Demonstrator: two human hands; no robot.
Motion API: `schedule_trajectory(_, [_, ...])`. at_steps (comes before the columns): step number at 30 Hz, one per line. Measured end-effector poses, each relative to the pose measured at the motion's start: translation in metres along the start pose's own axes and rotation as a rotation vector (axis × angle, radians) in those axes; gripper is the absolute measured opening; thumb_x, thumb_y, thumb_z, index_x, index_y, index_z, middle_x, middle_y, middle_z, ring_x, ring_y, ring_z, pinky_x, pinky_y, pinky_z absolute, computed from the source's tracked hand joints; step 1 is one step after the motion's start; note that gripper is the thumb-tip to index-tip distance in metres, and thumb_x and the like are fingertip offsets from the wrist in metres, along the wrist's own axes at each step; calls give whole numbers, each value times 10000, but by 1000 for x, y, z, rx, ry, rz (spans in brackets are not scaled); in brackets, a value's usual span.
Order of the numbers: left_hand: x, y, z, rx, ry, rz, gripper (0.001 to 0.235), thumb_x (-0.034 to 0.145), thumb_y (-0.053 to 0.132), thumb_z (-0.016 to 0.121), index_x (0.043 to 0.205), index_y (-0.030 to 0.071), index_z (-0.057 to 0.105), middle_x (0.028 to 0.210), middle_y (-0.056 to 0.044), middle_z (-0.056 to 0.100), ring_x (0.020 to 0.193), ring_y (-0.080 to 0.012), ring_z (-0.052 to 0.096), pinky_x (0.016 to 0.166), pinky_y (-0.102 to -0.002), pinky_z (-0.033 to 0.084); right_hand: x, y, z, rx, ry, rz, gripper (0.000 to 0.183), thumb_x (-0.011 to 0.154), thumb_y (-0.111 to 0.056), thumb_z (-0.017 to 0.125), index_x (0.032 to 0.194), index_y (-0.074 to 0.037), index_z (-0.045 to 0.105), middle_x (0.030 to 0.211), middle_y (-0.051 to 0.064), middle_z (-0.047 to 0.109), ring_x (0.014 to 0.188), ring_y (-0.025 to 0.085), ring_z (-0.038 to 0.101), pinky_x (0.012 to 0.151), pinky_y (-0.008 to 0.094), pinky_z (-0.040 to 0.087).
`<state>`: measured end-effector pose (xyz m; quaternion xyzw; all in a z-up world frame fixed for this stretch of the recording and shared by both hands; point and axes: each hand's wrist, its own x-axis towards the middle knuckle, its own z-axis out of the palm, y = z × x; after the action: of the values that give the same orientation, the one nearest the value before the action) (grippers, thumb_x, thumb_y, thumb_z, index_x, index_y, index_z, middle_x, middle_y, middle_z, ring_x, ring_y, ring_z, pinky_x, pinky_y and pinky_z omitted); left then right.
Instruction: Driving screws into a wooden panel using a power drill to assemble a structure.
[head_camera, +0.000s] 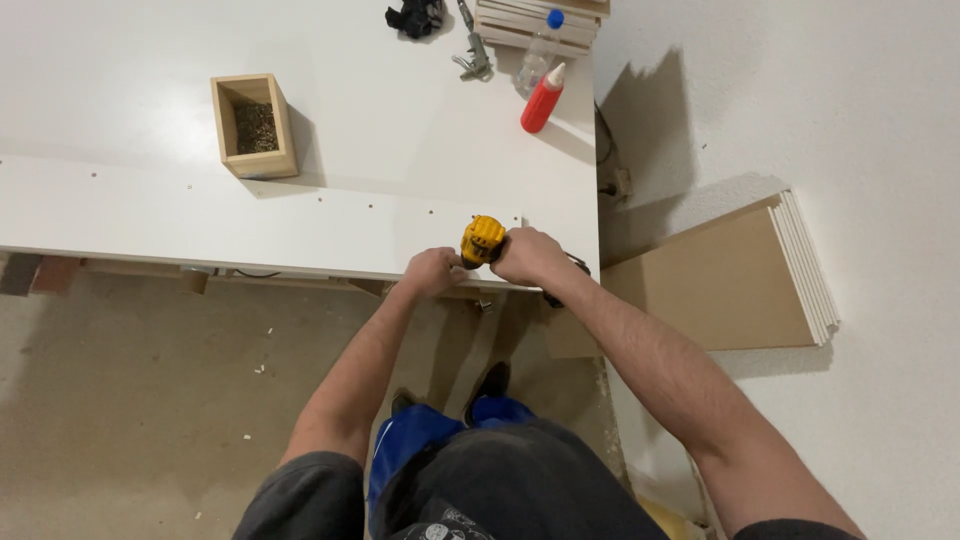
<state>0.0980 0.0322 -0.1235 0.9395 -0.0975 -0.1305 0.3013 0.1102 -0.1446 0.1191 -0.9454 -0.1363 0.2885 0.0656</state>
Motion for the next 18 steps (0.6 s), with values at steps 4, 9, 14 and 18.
schedule_trajectory(4, [1,4,-3,30,-23,-29,254,896,446,706,1087,302,789,968,22,713,991,-282,724,874,-446,597,1,1,2,-9,-10,16,404,787,-396,612,956,-56,749,838,150,745,899,383,754,760,443,582])
schedule_trajectory(9, [-7,15,-12,70,-26,-32,248,907,437,683,1074,285,786,973,7,724,997,-290,730,878,-456,607,-15,-11,-9,12,-29,28,436,815,-354,575,1006,0,745,909,200,750,978,422,739,816,469,574])
schedule_trajectory(14, [-16,31,-26,98,-20,-63,279,898,436,716,1050,207,764,972,-13,738,999,-290,738,883,-479,606,-14,-10,-10,27,-41,41,451,817,-388,588,1001,-8,748,906,198,753,965,420,742,804,464,574])
schedule_trajectory(18, [-16,24,-22,124,-30,-29,239,927,444,673,1078,289,775,992,36,737,994,-246,738,862,-430,613,-14,-11,-9,38,-51,47,447,824,-366,578,1026,-4,743,919,201,752,978,416,740,819,465,574])
